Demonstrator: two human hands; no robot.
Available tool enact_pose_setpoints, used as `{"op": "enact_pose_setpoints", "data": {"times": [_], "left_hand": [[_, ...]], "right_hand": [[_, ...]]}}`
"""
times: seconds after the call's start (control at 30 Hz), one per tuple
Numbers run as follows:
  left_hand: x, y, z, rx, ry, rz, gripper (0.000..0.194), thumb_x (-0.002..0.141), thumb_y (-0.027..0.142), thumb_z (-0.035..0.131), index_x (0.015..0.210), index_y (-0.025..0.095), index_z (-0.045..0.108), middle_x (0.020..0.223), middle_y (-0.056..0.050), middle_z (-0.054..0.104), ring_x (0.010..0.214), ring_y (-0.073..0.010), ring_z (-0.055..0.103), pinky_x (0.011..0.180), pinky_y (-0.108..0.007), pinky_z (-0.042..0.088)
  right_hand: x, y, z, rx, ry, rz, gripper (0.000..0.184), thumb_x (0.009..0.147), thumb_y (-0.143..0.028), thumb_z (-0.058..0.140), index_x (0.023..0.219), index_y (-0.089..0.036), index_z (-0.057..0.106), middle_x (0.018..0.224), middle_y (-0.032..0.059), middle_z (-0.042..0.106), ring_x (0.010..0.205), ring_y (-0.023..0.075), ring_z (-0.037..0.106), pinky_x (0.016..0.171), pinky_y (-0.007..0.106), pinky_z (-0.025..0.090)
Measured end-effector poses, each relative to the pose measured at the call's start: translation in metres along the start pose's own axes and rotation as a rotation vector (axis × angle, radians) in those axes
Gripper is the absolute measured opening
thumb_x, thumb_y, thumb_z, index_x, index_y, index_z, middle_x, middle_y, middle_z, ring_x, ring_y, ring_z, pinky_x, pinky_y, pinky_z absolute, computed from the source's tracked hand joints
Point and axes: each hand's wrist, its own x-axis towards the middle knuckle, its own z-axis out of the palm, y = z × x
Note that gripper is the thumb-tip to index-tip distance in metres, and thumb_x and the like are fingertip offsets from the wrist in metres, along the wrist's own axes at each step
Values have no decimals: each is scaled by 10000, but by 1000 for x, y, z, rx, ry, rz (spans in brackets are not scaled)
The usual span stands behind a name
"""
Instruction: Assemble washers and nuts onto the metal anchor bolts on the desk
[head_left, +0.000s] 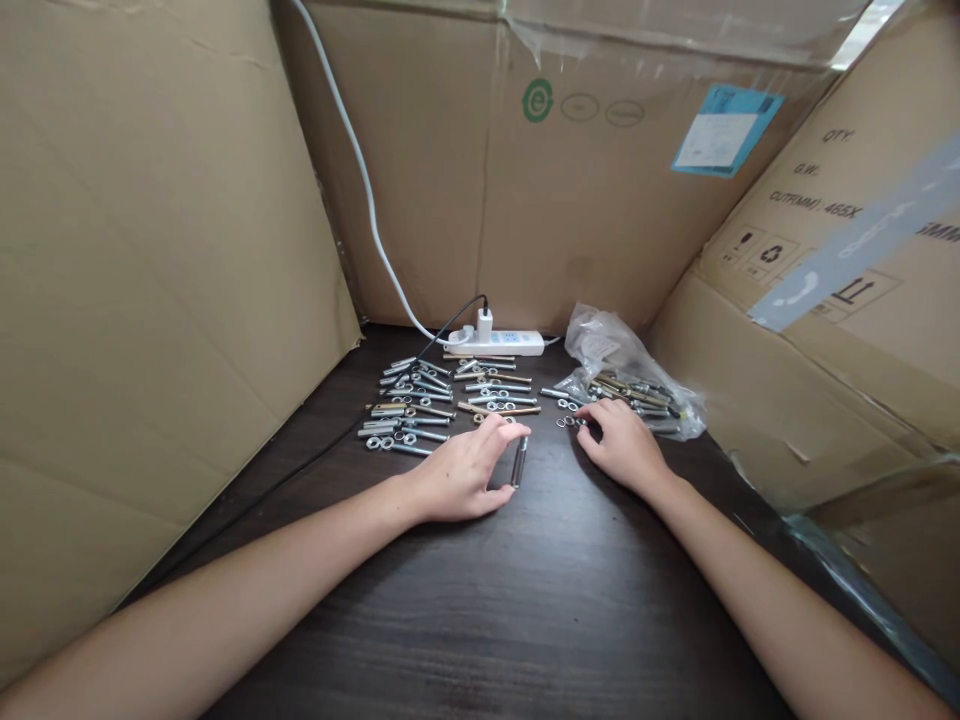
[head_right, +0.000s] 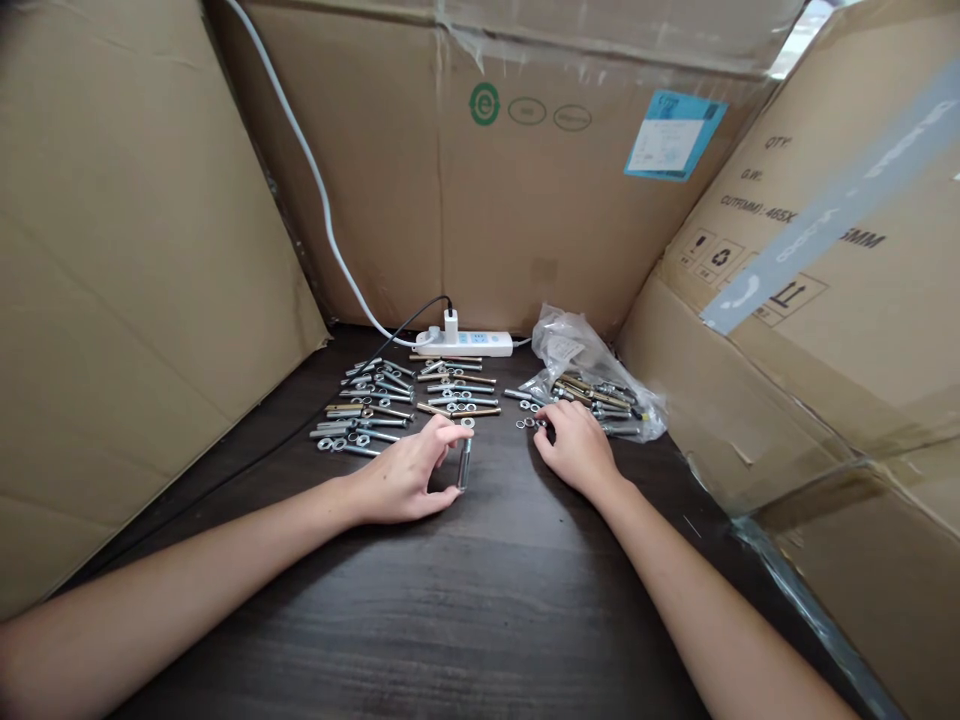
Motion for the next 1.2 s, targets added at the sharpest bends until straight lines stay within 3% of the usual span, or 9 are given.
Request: {"op": "enact_pose_setpoints", "data": {"times": [0.17, 0.67, 0.97, 1.1, 1.2], "left_hand": [[0, 0, -1, 17, -20, -8, 622, 769, 196, 577, 1294, 234, 246, 1118, -75, 439, 710, -134, 534, 651, -294, 488], [1, 0, -1, 34, -38, -24, 616, 773, 219, 580, 1294, 226, 252, 1141, -79, 420, 704, -131, 537, 653, -299, 497], [0, 1, -1, 23, -28, -24, 626, 778, 221, 572, 1312, 248, 247, 1149, -77, 420, 702, -129, 544, 668, -313, 509], [0, 0, -1, 22, -31, -17, 647, 775, 219, 578, 1325, 257, 240, 1147, -73, 420, 738, -139, 557, 691, -314, 510], [0, 1, -1, 35, -41, -13, 663, 777, 228, 584, 1337, 255, 230, 1156, -75, 417, 776, -153, 563, 721, -328, 513]], "right_hand": [[0, -3, 1, 4, 9, -25, 231, 823, -248, 514, 1012, -182, 629, 942, 82, 622, 917, 253, 534, 839, 375, 440], [0, -3, 4, 62, 26, -74, 202, 853, -253, 500, 980, -195, 646, 961, 87, 606, 956, 253, 518, 860, 376, 441], [1, -2, 5, 109, 56, -41, 64, 790, -234, 549, 824, -186, 577, 862, 80, 600, 899, 254, 517, 822, 387, 441], [2, -18, -6, 277, 94, -21, 88, 813, -261, 547, 764, -197, 582, 813, 60, 617, 849, 238, 540, 805, 381, 435], [-2, -46, -15, 593, 91, 118, 149, 840, -314, 540, 810, -192, 620, 814, 47, 650, 742, 195, 576, 684, 321, 458]]}}
